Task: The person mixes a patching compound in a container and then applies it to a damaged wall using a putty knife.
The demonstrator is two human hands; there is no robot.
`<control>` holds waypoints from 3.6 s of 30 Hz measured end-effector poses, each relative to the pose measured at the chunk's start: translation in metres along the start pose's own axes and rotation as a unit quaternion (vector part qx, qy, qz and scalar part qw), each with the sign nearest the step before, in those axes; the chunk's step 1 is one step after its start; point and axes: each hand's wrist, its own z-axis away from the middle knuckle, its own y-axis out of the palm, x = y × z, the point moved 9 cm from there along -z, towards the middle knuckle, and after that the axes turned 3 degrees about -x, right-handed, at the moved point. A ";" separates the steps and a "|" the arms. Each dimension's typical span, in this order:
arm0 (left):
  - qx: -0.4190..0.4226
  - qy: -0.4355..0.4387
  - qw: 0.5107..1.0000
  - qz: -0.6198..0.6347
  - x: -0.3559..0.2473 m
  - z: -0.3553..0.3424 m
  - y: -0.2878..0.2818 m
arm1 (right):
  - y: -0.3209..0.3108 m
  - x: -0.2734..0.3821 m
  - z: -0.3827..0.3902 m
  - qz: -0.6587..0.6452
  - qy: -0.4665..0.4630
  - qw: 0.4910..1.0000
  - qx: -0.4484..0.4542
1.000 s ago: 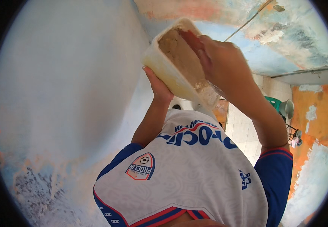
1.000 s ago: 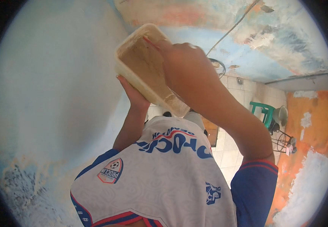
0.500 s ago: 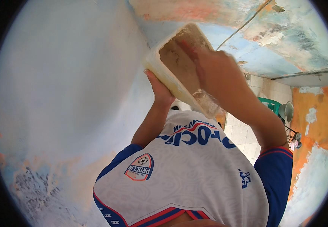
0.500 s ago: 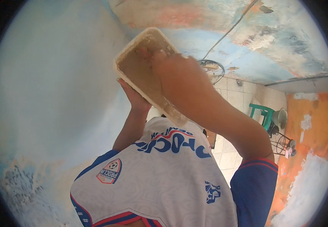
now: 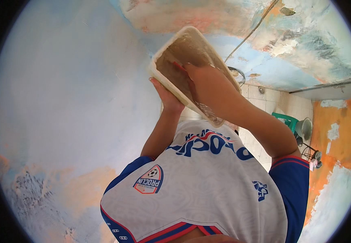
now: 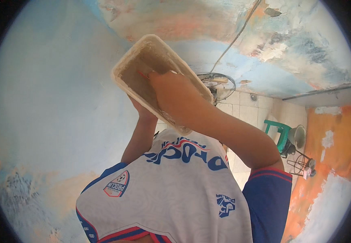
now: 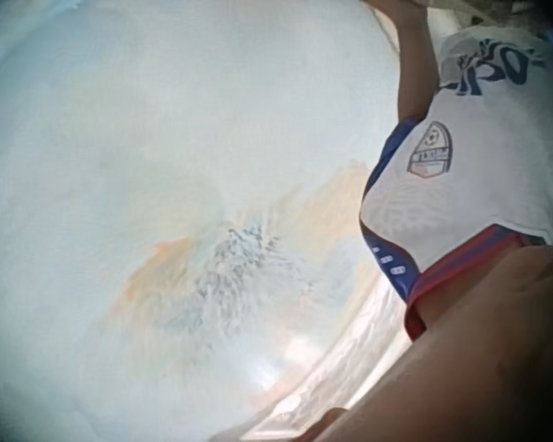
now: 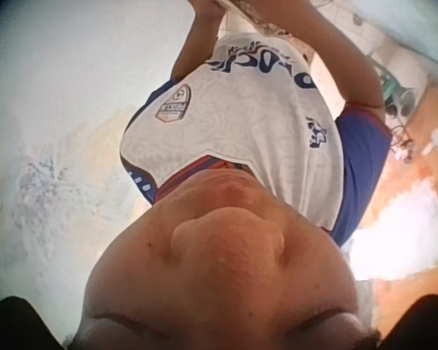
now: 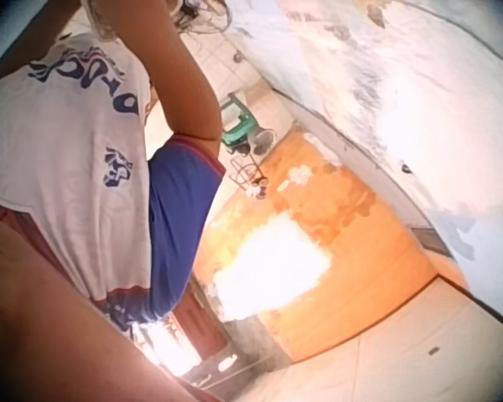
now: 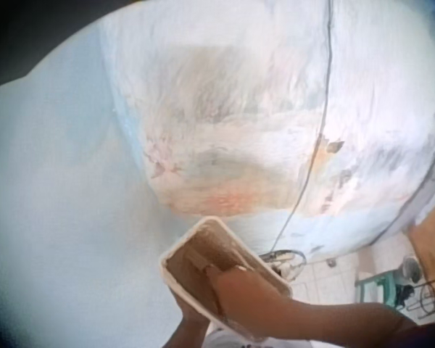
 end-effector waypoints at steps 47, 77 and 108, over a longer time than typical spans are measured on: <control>0.101 -0.216 0.968 0.076 0.101 -0.078 -0.029 | -0.008 -0.088 -0.036 -0.198 0.099 0.974 -0.042; 0.149 -0.316 0.932 0.101 0.059 -0.133 -0.086 | 0.023 -0.027 -0.078 -0.178 0.228 0.956 -0.046; 0.159 -0.329 0.927 0.080 0.050 -0.143 -0.086 | -0.018 -0.016 -0.046 -0.191 0.175 0.946 -0.194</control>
